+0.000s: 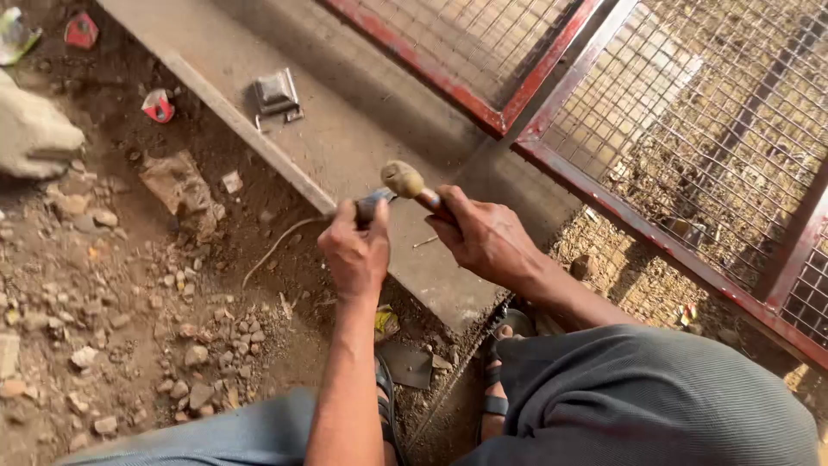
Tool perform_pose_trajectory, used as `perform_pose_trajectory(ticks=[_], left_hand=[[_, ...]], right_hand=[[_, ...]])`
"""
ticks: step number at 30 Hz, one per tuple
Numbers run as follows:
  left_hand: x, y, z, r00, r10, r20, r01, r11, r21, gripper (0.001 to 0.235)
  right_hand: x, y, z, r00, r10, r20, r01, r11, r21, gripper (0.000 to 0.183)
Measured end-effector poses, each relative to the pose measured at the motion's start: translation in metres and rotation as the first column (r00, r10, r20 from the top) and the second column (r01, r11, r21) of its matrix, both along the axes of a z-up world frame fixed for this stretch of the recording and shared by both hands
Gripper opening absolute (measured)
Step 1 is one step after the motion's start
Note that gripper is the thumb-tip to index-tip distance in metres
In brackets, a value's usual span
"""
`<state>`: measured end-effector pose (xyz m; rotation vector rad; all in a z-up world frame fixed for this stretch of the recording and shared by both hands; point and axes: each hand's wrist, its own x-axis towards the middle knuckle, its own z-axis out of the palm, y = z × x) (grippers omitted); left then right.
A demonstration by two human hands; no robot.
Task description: The recorder attaches and welds a sliding bolt latch to a metal mesh gate frame.
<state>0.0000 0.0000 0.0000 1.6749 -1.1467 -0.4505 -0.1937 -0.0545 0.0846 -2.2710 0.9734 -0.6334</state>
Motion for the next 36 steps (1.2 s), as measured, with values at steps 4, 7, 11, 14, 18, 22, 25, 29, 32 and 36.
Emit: perform_pose_trajectory(ticks=[4,7,11,14,18,22,25,29,32,36], left_hand=[[0.025,-0.014,0.013,0.956,0.215,-0.202,-0.187,0.971,0.15,0.025],[0.052,-0.03,0.002,0.918,0.175,-0.357,-0.143,0.983,0.116,0.02],[0.063,-0.052,-0.008,0.969,0.116,0.217,-0.152,0.975,0.16,0.033],[0.036,-0.039,0.005,0.756,0.116,0.644,-0.196,0.979,0.055,0.038],[-0.006,-0.024,-0.039,0.876,-0.18,0.447,-0.002,0.927,0.375,0.036],[-0.013,-0.03,-0.057,0.834,-0.033,0.551,-0.1,0.972,0.21,0.036],[0.004,-0.037,-0.08,0.853,-0.02,0.521,-0.075,0.984,0.162,0.011],[0.018,-0.022,-0.047,0.849,-0.271,0.454,0.195,0.959,0.208,0.009],[0.026,-0.005,-0.029,0.8,-0.281,0.529,0.236,0.96,0.154,0.012],[0.026,0.006,-0.075,0.882,-0.306,0.36,0.247,0.948,0.201,0.009]], right_hand=[[-0.009,-0.012,-0.02,0.998,-0.01,-0.064,0.015,0.996,0.09,0.028],[-0.022,-0.01,-0.021,0.919,-0.23,-0.319,0.362,0.812,0.457,0.029],[-0.048,-0.004,-0.04,0.905,-0.244,-0.347,0.419,0.648,0.636,0.028],[-0.052,0.005,-0.047,0.896,-0.254,-0.365,0.433,0.68,0.591,0.03],[-0.045,0.008,-0.038,0.883,-0.275,-0.38,0.453,0.711,0.537,0.03],[-0.051,0.01,-0.044,0.874,-0.251,-0.416,0.466,0.677,0.57,0.028],[-0.052,0.007,-0.045,0.91,-0.253,-0.329,0.4,0.751,0.525,0.029],[-0.05,0.007,-0.04,0.897,-0.221,-0.384,0.413,0.728,0.547,0.028],[-0.05,0.009,-0.042,0.906,-0.202,-0.373,0.389,0.745,0.542,0.029],[-0.054,0.01,-0.047,0.91,-0.208,-0.359,0.377,0.776,0.506,0.031]])
